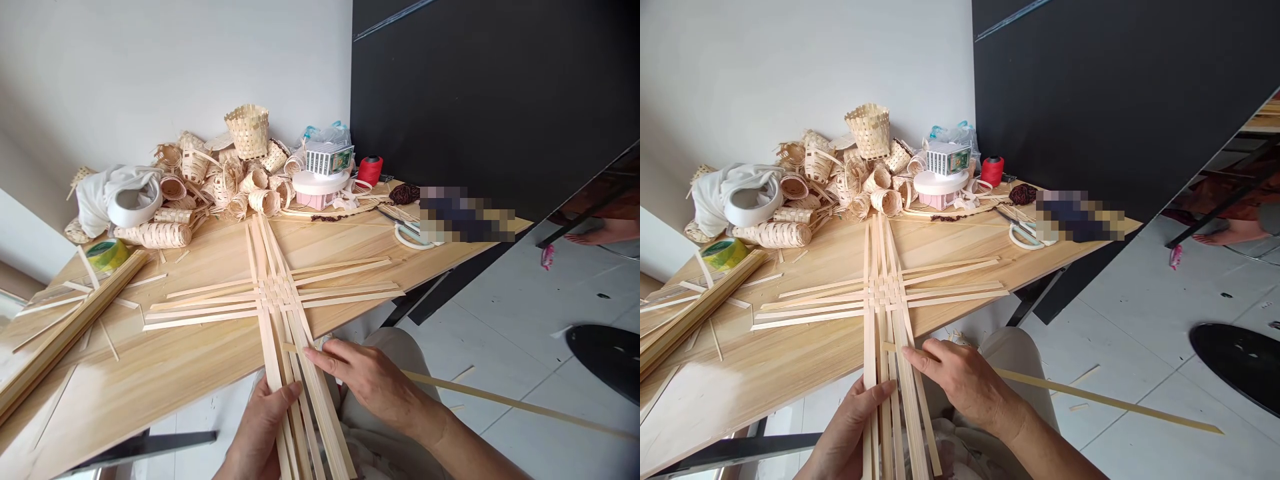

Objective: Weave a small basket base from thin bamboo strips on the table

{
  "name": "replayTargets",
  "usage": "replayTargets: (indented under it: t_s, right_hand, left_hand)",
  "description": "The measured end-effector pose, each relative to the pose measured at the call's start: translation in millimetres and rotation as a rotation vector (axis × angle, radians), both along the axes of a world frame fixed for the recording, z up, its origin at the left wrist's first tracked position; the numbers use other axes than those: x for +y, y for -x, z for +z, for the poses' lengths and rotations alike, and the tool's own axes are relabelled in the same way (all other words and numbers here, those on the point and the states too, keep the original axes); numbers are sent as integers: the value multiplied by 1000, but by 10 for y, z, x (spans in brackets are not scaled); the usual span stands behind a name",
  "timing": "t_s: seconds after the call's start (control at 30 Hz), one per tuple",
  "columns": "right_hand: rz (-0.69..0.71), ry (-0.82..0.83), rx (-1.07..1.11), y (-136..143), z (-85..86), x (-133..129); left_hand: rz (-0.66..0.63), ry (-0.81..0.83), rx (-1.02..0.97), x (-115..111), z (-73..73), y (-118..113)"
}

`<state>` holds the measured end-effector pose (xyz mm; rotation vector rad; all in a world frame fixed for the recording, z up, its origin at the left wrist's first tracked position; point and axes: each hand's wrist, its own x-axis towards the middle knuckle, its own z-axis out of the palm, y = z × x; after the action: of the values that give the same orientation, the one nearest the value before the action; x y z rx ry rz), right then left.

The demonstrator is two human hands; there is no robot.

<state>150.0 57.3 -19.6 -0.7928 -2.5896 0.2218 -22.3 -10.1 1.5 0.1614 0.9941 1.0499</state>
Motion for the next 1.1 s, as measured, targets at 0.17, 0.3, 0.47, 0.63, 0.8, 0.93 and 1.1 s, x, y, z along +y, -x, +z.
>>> replayTargets:
  t_s: [0.17, 0.3, 0.47, 0.63, 0.8, 0.93, 1.1]
  right_hand:
    - [-9, 7, -5, 9, -10, 4]
    - [-12, 13, 2, 16, 0, -2]
    - [-16, 27, 3, 23, 23, -12]
    - [-11, 0, 52, 0, 0, -22]
    - [-22, 76, 5, -316, 53, -24]
    - [-82, -49, 39, -655, 262, 94]
    - [-136, -251, 53, -530, 712, 525]
  left_hand:
    - [-11, -1, 3, -11, 17, 9]
    - [1, -15, 13, -10, 34, -14]
    - [17, -13, 38, 4, 22, -43]
    - [33, -7, 69, 11, 10, -39]
    - [32, -7, 82, 6, 57, -46]
    - [43, -8, 79, 7, 60, -58]
    - [41, -25, 83, 21, 2, -52]
